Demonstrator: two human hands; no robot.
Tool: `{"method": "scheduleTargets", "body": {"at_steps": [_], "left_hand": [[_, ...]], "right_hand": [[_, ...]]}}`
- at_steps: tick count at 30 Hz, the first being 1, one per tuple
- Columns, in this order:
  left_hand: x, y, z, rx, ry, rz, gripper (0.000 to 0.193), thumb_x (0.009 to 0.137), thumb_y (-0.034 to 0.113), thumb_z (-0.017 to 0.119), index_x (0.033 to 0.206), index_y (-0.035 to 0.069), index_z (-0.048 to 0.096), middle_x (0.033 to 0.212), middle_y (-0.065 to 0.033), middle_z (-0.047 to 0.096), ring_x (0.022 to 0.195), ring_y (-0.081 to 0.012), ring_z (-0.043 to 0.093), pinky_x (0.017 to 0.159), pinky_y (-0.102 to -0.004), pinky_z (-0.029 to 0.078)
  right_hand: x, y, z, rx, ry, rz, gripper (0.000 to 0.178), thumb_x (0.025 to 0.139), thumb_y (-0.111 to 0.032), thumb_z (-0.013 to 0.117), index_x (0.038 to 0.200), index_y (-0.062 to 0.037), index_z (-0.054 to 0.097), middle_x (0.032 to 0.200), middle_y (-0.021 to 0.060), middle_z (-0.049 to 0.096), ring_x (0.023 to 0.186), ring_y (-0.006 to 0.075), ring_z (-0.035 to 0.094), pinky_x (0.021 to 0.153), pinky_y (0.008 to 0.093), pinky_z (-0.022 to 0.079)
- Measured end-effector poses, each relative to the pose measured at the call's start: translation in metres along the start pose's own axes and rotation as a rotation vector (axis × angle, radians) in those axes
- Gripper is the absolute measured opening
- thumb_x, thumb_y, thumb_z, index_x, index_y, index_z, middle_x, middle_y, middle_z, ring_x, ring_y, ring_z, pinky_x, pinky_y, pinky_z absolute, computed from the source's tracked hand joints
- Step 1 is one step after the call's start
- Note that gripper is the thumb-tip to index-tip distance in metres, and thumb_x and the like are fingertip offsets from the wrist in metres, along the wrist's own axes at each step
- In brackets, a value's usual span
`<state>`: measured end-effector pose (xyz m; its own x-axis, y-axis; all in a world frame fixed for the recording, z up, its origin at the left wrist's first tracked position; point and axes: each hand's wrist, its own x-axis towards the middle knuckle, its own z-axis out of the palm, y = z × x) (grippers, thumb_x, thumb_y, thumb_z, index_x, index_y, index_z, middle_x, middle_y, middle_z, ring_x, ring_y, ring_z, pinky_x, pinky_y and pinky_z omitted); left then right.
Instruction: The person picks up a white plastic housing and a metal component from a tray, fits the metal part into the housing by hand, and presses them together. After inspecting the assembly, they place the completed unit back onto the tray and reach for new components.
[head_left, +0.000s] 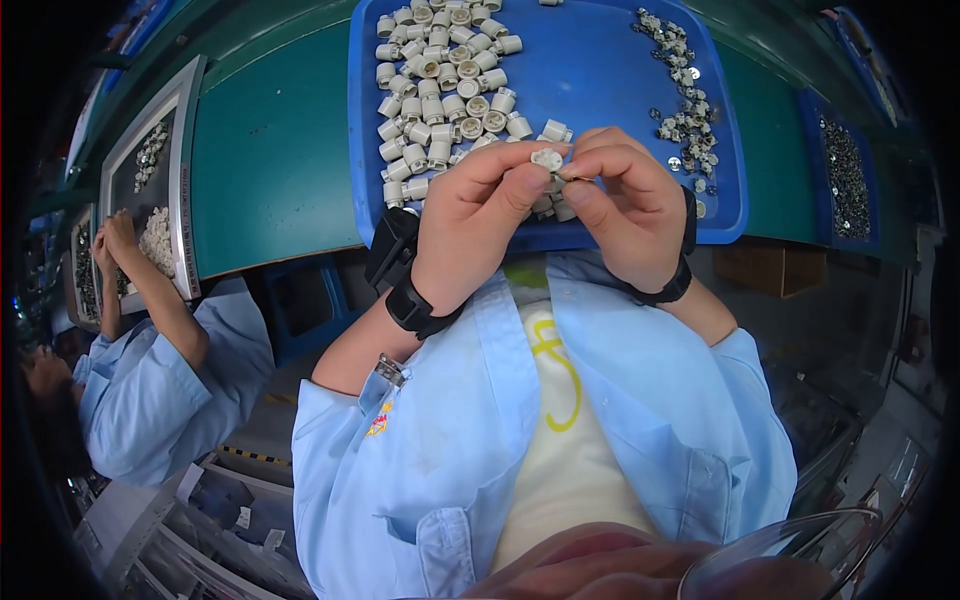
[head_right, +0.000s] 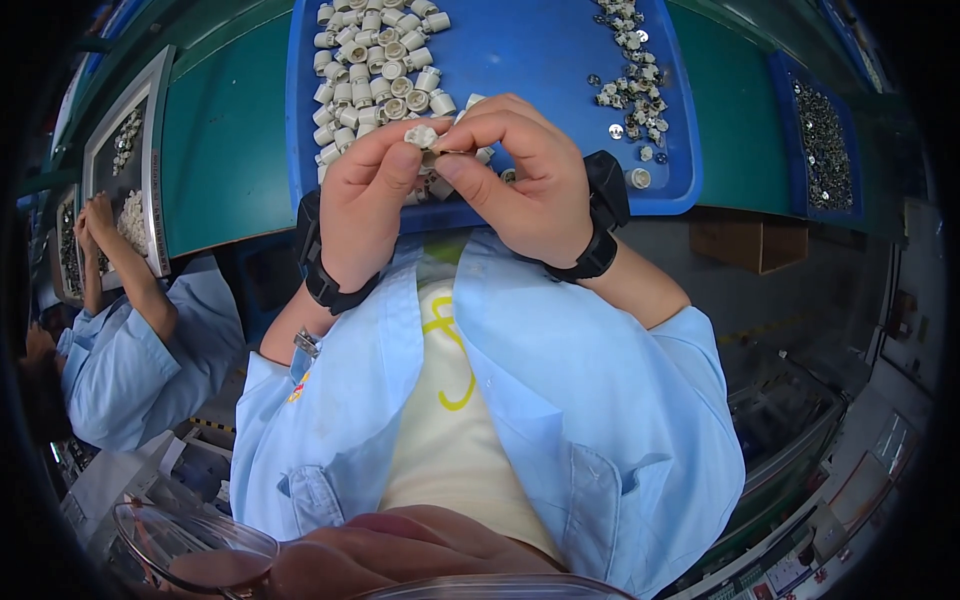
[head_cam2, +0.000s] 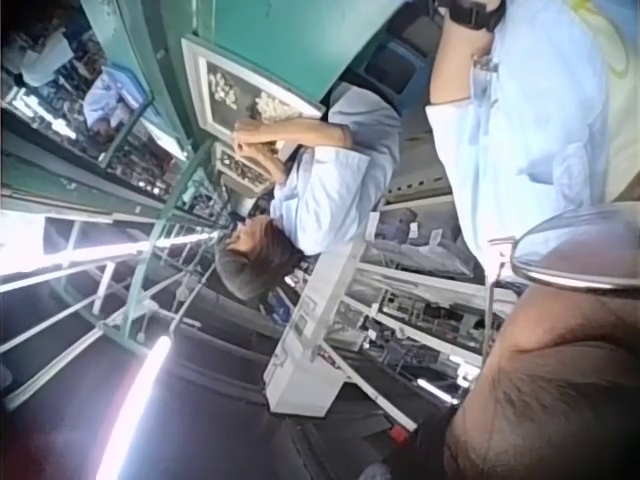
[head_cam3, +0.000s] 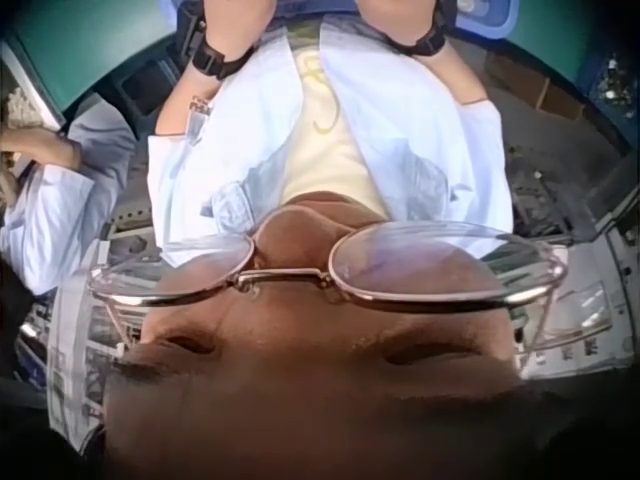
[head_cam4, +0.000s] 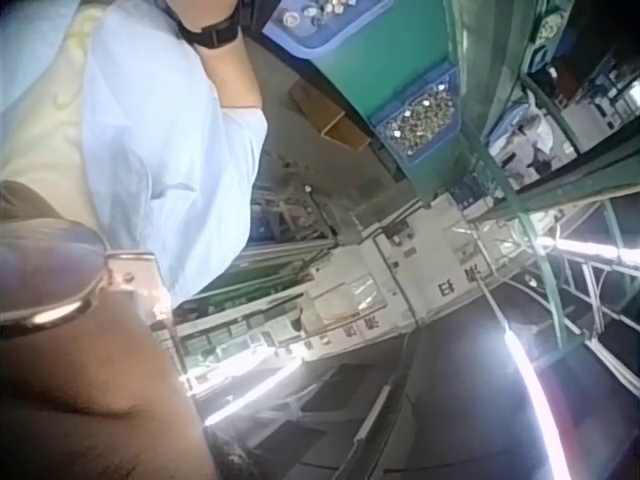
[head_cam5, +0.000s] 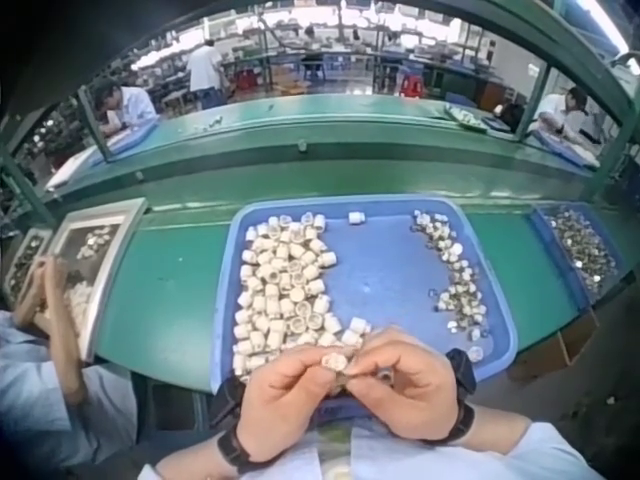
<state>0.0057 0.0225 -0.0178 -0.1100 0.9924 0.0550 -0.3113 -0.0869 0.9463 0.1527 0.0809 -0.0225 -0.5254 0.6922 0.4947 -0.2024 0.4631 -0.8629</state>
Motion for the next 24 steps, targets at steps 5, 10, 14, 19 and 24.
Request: {"method": "scheduleTargets", "body": {"at_steps": [5, 10, 14, 19, 24], "left_hand": [[0.001, -0.004, -0.006, 0.135, -0.01, 0.1, 0.015, 0.086, 0.014, 0.058, 0.092, 0.0, 0.061, 0.077, -0.0002, 0.057, 0.067, -0.0076, 0.05, 0.059, -0.0213, 0.039], [0.006, 0.001, -0.015, 0.601, -0.102, 0.307, 0.013, 0.082, 0.011, 0.06, 0.091, 0.002, 0.062, 0.075, -0.0051, 0.058, 0.066, -0.016, 0.053, 0.059, -0.0262, 0.04], [0.008, 0.0, -0.015, 0.647, -0.101, 0.489, 0.014, 0.077, 0.012, 0.063, 0.088, 0.002, 0.062, 0.073, -0.0084, 0.056, 0.065, -0.0233, 0.053, 0.059, -0.0298, 0.041], [0.006, 0.003, -0.012, 0.743, -0.08, 0.479, 0.016, 0.074, 0.013, 0.066, 0.085, 0.003, 0.061, 0.073, -0.0085, 0.056, 0.067, -0.025, 0.053, 0.059, -0.0318, 0.041], [0.005, 0.01, -0.018, 0.918, -0.11, 0.53, 0.017, 0.072, 0.012, 0.067, 0.085, 0.004, 0.061, 0.073, -0.0079, 0.055, 0.068, -0.0255, 0.053, 0.06, -0.0334, 0.042]], "right_hand": [[0.002, -0.005, -0.001, 0.006, 0.003, 0.025, 0.012, 0.078, 0.001, 0.06, 0.09, 0.0005, 0.057, 0.086, 0.007, 0.053, 0.082, 0.0173, 0.048, 0.074, 0.0261, 0.039], [0.013, -0.006, -0.011, -0.241, -0.107, -0.141, 0.012, 0.08, 0.002, 0.058, 0.092, 0.0001, 0.057, 0.086, 0.0061, 0.051, 0.079, 0.0144, 0.047, 0.072, 0.023, 0.038], [0.009, -0.007, 0.0, 0.167, -0.024, 0.103, 0.015, 0.083, 0.0, 0.055, 0.098, 0.0, 0.055, 0.087, 0.0052, 0.051, 0.079, 0.0114, 0.047, 0.071, 0.0212, 0.039], [0.006, -0.002, 0.003, 0.446, 0.002, 0.293, 0.019, 0.086, -0.003, 0.054, 0.105, -0.0002, 0.052, 0.09, 0.0049, 0.052, 0.081, 0.0094, 0.048, 0.069, 0.0209, 0.04], [0.011, -0.01, -0.009, 0.419, -0.086, 0.422, 0.019, 0.085, -0.003, 0.055, 0.103, 0.0009, 0.054, 0.095, 0.0073, 0.053, 0.084, 0.0112, 0.05, 0.07, 0.0213, 0.041]]}}
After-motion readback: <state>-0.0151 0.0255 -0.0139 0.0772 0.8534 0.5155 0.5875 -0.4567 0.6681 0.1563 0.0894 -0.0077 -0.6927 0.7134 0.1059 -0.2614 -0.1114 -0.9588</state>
